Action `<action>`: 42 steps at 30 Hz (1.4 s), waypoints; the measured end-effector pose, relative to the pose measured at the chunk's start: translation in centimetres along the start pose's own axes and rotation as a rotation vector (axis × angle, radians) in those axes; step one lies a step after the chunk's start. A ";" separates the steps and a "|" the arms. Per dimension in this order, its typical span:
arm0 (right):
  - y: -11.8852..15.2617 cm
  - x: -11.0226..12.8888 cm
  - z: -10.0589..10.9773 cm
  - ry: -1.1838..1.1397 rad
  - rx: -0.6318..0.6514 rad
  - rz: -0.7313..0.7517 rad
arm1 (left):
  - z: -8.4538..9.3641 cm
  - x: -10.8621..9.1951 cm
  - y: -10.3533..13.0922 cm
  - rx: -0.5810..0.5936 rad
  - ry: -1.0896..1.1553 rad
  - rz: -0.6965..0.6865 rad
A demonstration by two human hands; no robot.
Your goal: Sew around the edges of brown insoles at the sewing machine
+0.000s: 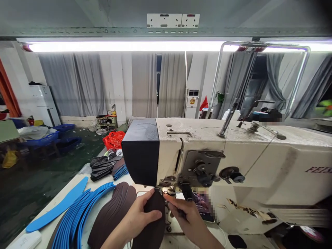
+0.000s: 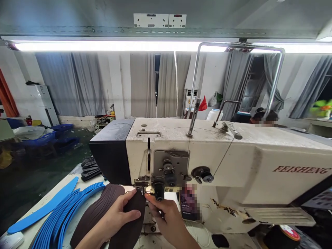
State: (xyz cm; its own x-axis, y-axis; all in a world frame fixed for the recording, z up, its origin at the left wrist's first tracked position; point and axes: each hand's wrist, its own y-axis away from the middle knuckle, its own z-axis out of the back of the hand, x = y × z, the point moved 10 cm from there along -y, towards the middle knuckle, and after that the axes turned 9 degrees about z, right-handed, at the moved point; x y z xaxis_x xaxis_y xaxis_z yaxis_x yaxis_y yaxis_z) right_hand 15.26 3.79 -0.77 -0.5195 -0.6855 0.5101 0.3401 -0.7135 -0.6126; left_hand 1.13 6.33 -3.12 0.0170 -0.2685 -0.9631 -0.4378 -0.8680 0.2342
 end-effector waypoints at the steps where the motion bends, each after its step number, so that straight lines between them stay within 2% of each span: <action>1: 0.0 -0.1 0.0 -0.018 -0.004 -0.008 | 0.1 0.1 0.0 -0.010 -0.005 0.001; 4: 0.1 -0.5 -0.2 -0.054 -0.004 -0.025 | 0.2 -0.1 0.0 -0.033 -0.018 0.007; 9: -0.1 -0.3 -0.1 -0.086 0.005 0.000 | -0.8 -1.3 0.6 0.038 -0.023 0.006; 20: -0.5 0.1 0.3 -0.091 -0.018 -0.006 | -1.6 -3.4 1.6 0.069 -0.035 -0.016; 23: -0.6 0.4 0.4 -0.094 -0.031 0.015 | -1.4 -3.1 1.5 0.064 -0.048 -0.021; 28: -0.7 0.6 0.7 -0.106 -0.056 0.044 | 0.0 -1.4 0.4 -0.010 -0.045 -0.013; 31: -0.6 0.2 0.5 -0.123 -0.045 0.024 | 0.1 -0.6 0.0 0.005 -0.005 -0.005; 34: -0.7 0.2 0.5 -0.104 -0.041 0.014 | -0.3 -0.9 -0.1 0.045 -0.003 -0.030; 39: -0.8 0.5 0.6 -0.122 -0.049 0.025 | -0.6 -1.5 0.0 0.038 -0.027 -0.010; 42: -0.8 0.7 0.8 -0.100 -0.055 0.043 | -0.6 -0.9 0.8 0.028 0.037 -0.005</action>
State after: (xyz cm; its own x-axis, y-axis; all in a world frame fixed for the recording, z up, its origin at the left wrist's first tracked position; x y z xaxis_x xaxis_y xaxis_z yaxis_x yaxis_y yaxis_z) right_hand 15.23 3.82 0.52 -0.4235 -0.7285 0.5386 0.3152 -0.6758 -0.6663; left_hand 1.27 5.66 -1.95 0.0523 -0.2800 -0.9586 -0.4623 -0.8576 0.2253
